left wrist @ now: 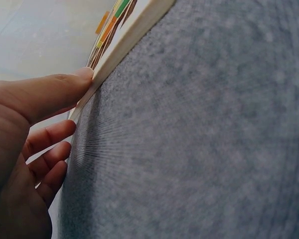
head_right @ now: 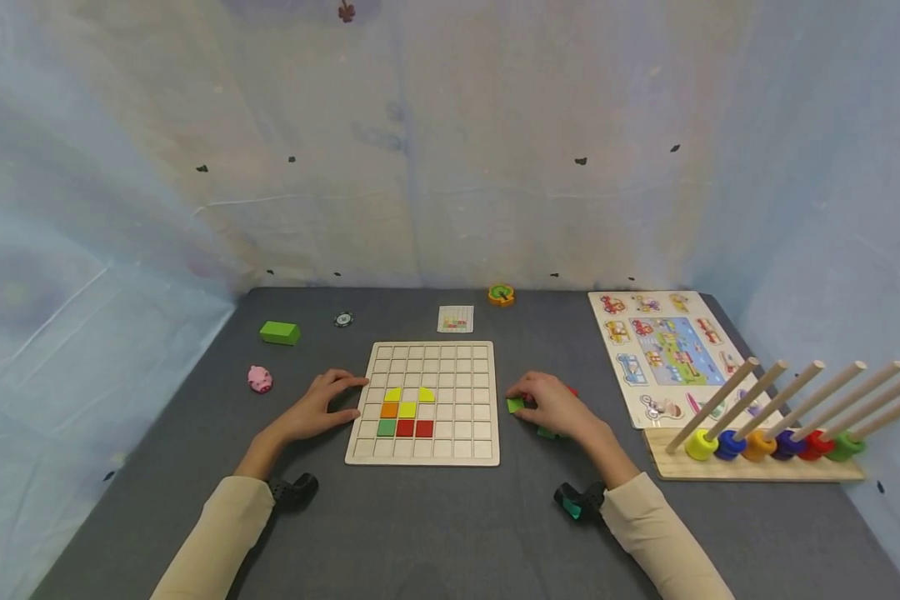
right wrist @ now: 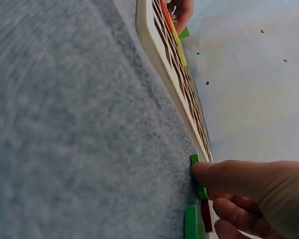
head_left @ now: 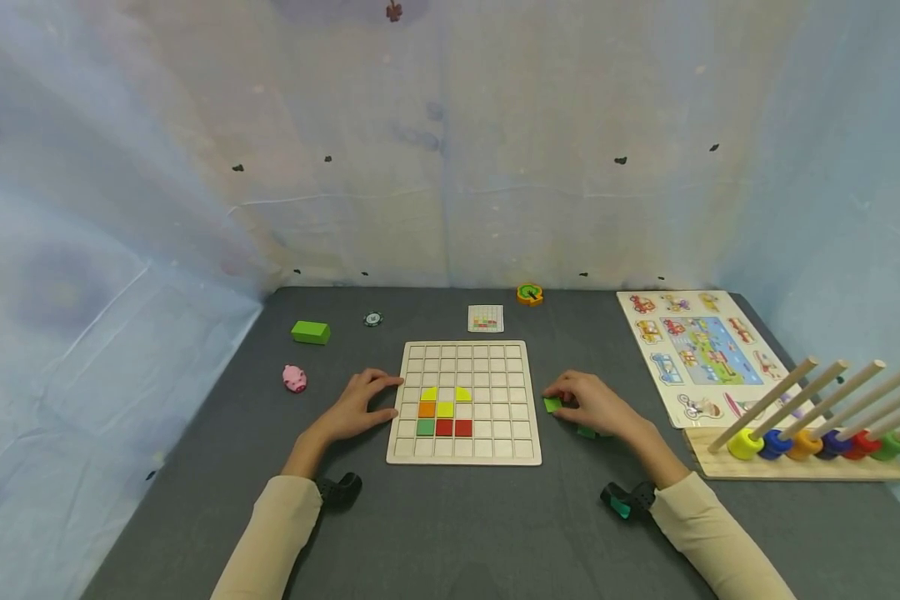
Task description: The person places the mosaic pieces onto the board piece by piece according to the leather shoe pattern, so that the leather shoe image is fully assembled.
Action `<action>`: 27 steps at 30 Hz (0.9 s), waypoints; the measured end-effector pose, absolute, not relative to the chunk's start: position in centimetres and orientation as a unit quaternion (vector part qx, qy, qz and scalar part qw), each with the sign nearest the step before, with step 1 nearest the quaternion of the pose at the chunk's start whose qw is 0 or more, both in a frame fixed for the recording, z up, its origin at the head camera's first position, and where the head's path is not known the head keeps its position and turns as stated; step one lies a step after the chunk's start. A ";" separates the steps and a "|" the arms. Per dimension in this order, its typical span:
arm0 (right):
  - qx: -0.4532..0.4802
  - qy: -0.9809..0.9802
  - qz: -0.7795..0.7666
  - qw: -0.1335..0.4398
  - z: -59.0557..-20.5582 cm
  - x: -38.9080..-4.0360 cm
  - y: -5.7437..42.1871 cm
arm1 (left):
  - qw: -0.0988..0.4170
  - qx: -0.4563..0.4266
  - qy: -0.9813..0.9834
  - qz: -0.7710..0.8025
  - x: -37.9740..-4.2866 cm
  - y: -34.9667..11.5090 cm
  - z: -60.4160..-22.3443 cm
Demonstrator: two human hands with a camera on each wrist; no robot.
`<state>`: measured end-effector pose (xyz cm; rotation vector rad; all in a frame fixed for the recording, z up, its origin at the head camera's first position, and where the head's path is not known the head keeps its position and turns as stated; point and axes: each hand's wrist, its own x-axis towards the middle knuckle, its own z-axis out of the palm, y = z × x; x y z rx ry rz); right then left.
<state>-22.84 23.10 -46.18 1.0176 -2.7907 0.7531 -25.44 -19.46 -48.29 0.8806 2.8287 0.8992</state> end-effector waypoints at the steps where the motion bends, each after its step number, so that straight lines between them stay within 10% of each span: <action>1: 0.330 -0.910 0.248 0.045 -46.2 -22.9 23.0 | 0.023 0.284 0.913 0.290 -25.4 -19.5 -48.3; 27: 0.434 -0.831 0.344 0.043 -46.3 -22.1 15.1 | 0.025 0.281 0.913 0.296 -25.3 -19.3 -48.2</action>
